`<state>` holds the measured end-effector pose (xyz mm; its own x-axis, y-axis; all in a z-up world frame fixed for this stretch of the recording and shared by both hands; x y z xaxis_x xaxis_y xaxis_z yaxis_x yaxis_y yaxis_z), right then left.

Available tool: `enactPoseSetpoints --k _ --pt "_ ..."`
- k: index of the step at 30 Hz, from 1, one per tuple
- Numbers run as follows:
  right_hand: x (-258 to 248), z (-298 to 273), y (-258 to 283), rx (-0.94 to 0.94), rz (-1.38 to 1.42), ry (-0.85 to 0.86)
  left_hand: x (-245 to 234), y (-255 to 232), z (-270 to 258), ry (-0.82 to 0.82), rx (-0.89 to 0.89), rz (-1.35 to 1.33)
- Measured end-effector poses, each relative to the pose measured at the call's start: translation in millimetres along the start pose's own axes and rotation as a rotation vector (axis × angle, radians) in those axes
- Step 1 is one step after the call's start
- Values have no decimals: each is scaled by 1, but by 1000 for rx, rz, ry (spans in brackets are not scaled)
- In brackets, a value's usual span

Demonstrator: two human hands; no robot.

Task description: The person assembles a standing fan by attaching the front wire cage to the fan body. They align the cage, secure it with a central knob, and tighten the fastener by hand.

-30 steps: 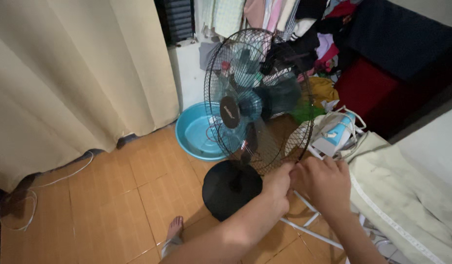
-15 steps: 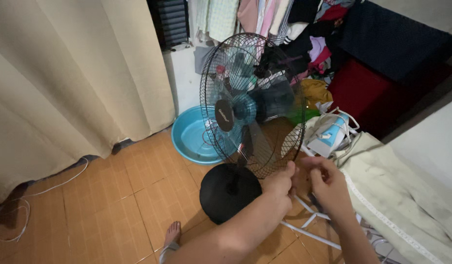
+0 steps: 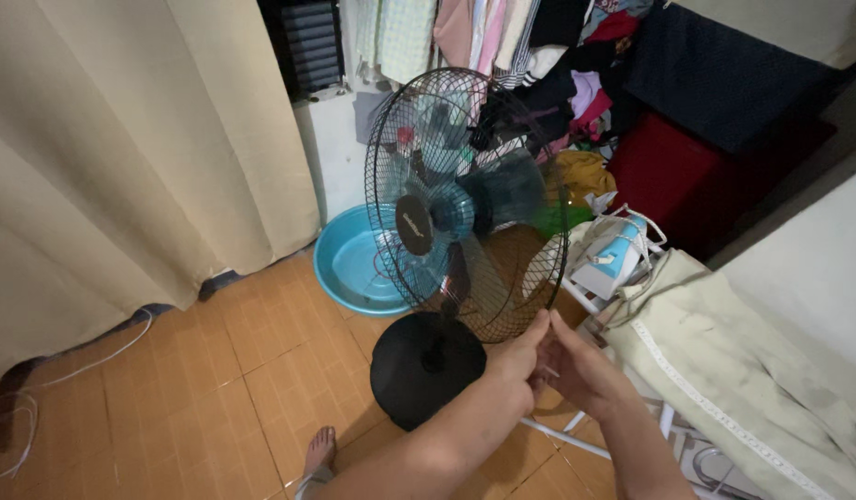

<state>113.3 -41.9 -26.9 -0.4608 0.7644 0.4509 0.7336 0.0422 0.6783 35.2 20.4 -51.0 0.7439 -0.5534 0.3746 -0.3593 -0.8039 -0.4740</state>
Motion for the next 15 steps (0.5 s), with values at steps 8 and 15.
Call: enactPoseSetpoints --k 8,15 --pt "17 -5 9 -15 63 66 -16 -23 -20 -105 380 -23" --pt "13 12 0 -23 210 171 -4 -33 -25 71 602 -137"
Point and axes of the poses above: each hand's wrist, its own z-axis towards the middle knuckle, its own x-axis out of the palm, y = z × x, the point moved 8 cm from there along z, towards the middle knuckle, and after that the axes turned 13 degrees about z, right-handed, at the moved point
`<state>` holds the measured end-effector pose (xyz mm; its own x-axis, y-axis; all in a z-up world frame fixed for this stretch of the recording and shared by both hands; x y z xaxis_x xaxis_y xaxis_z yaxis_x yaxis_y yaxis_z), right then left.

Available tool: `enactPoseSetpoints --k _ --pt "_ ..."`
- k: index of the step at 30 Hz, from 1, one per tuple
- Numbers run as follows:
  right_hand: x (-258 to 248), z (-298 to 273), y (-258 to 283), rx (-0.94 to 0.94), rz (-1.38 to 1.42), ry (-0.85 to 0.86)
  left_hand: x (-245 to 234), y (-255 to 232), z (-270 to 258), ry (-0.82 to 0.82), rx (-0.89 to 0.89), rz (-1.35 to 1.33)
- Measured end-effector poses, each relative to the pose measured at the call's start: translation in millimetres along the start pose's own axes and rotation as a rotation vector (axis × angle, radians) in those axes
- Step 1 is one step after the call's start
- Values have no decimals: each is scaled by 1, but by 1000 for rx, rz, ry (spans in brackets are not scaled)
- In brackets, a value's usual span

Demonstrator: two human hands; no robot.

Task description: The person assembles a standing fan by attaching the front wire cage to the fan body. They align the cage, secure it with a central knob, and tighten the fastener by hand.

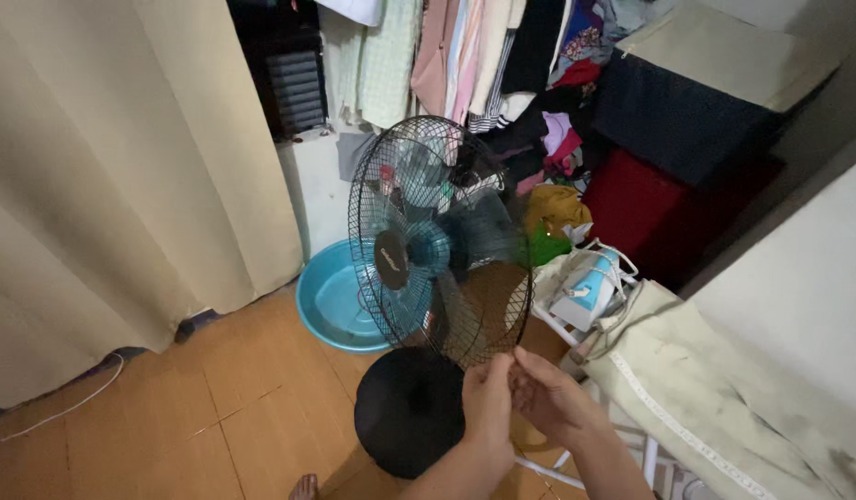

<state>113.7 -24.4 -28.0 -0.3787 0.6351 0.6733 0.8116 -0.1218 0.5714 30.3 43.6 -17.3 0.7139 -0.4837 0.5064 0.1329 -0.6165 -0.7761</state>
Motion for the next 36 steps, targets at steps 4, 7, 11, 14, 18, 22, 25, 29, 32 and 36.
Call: enactPoseSetpoints --k 4,7,11,14,18,22,25,29,32,36 --pt "5 -12 13 -166 -206 -173 -13 20 -1 -162 -291 -61" --pt "36 -47 45 -530 -724 -344 -15 32 6 -145 -342 -90" --pt "103 -95 62 -1201 -1482 -332 -17 45 15 -103 -364 -37" --pt "119 -106 46 -1482 -1731 -266 -9 36 10 -56 -352 17" --pt "67 -69 55 -1062 -1369 -334 -8 7 -3 -88 -261 182" --pt "3 -20 18 -291 -478 -170 -4 7 -9 -89 -274 74" --pt "-1 -14 2 -112 -170 -91 -4 8 -3 -66 -254 88" --pt "-3 -15 -10 9 132 -63 -8 14 -1 -81 -229 44" --pt "-4 -13 -6 6 188 -185 -6 11 -4 -65 -236 -46" --pt "17 -36 33 -427 -322 -279 -11 6 -9 -96 -314 21"
Point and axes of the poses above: each hand's wrist, its own z-axis towards the middle knuckle, its own x-axis out of the palm, y = z × x, the point moved 8 cm from there along z, towards the middle knuckle, and after that the axes turned 13 degrees about z, right-handed, at the moved point
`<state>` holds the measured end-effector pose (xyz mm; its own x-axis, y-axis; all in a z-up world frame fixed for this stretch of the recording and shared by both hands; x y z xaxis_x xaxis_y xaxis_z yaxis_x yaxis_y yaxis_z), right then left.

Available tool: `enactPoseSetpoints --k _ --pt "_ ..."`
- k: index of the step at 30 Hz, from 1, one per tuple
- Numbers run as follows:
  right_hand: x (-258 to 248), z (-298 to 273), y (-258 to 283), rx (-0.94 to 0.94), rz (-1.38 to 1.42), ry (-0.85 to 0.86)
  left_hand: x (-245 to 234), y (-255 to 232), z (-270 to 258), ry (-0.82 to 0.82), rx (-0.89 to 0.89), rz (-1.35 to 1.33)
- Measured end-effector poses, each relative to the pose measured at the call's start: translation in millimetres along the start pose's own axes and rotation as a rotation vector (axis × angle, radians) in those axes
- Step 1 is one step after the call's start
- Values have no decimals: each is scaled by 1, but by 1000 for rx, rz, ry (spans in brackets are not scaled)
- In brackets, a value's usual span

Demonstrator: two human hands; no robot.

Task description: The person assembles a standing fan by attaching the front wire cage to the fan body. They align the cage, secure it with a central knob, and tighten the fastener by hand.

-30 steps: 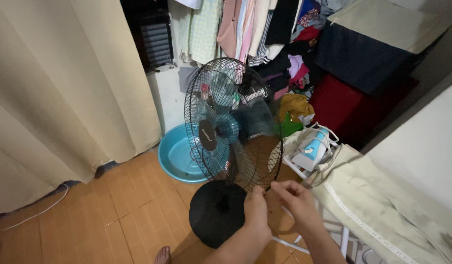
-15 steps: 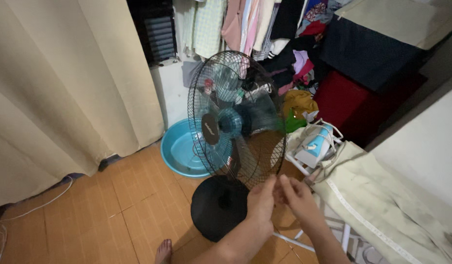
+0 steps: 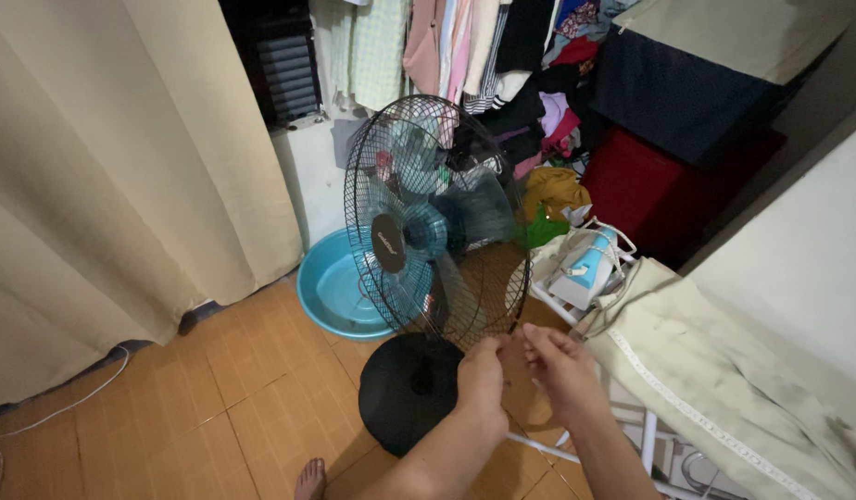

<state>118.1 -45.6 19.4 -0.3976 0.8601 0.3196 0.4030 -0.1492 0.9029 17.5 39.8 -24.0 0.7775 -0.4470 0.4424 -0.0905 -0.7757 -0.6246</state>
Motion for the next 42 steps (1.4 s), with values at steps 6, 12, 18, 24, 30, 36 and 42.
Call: enactPoseSetpoints --k 6,12,18,24,30,36,42 --pt "43 -71 71 -973 -954 -87 -8 -2 4 -23 94 45" --pt "11 -17 39 -545 -434 53 -20 -36 -17 -185 453 243" --pt "-9 44 -20 -65 150 137 -2 -132 -122 -506 1208 983" --pt "-21 66 -26 -137 94 276 18 -161 -153 -482 1684 1386" --pt "-40 73 -43 11 -6 177 24 -160 -144 -465 1743 1428" --pt "-29 68 -26 -74 -112 285 37 -154 -135 -497 1741 1477" --pt "-21 61 -21 -125 -133 352 40 -147 -128 -417 1713 1379"
Point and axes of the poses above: each hand's wrist, its own z-axis towards the middle knuckle, its own x-axis out of the palm, y = z × x, the point moved 8 cm from there along z, towards the middle knuckle, and after that the axes turned 13 degrees about z, right-handed, at the moved point
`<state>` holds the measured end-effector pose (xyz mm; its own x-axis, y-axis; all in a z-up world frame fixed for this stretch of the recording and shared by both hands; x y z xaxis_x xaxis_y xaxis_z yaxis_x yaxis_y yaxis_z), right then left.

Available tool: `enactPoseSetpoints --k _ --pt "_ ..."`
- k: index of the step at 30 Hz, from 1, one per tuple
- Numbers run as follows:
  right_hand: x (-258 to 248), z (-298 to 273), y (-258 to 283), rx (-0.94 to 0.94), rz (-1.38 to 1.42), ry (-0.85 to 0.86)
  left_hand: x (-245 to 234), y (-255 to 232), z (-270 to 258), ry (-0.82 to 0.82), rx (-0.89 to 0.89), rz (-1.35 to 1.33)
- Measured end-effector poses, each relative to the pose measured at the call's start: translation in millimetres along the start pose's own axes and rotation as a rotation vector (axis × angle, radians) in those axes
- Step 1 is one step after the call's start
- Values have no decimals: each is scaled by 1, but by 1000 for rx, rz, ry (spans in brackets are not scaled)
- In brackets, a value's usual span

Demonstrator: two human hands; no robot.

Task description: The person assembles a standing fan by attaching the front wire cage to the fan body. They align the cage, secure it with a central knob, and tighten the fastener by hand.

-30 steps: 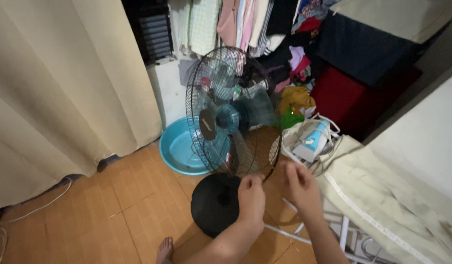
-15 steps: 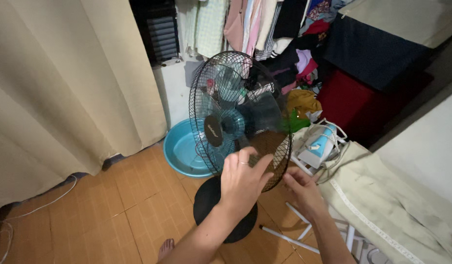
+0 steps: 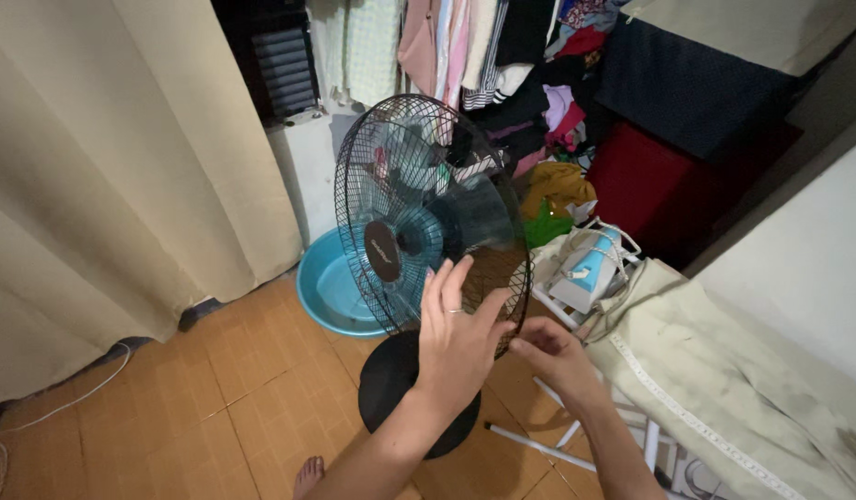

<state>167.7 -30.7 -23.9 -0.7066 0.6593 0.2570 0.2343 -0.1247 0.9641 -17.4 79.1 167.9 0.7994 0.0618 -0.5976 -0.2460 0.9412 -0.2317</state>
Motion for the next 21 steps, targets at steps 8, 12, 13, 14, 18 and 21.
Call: enactPoseSetpoints --k 8,12,13,14,18,21 --pt "25 -23 48 -254 -317 -187 9 0 4 34 -35 -90" --pt "53 -45 77 -640 -591 -222 13 -2 7 32 -45 -96" --pt "54 -48 77 -646 -569 -228 12 -2 7 29 -42 -90" --pt "53 -50 78 -652 -547 -234 12 -3 8 25 -39 -84" --pt "51 -50 83 -685 -597 -156 11 -4 8 29 -33 -58" --pt "47 -48 80 -660 -575 -188 14 -7 7 45 -59 -49"
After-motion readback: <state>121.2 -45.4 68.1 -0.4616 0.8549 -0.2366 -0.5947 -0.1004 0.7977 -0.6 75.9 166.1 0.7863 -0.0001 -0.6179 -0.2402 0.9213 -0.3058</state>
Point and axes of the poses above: each hand's wrist, its own z-axis towards the middle knuckle, its own x-axis out of the palm, y = z × x, the point moved 8 cm from there along z, towards the middle knuckle, and after that the axes turned 13 degrees about z, right-handed, at the moved point
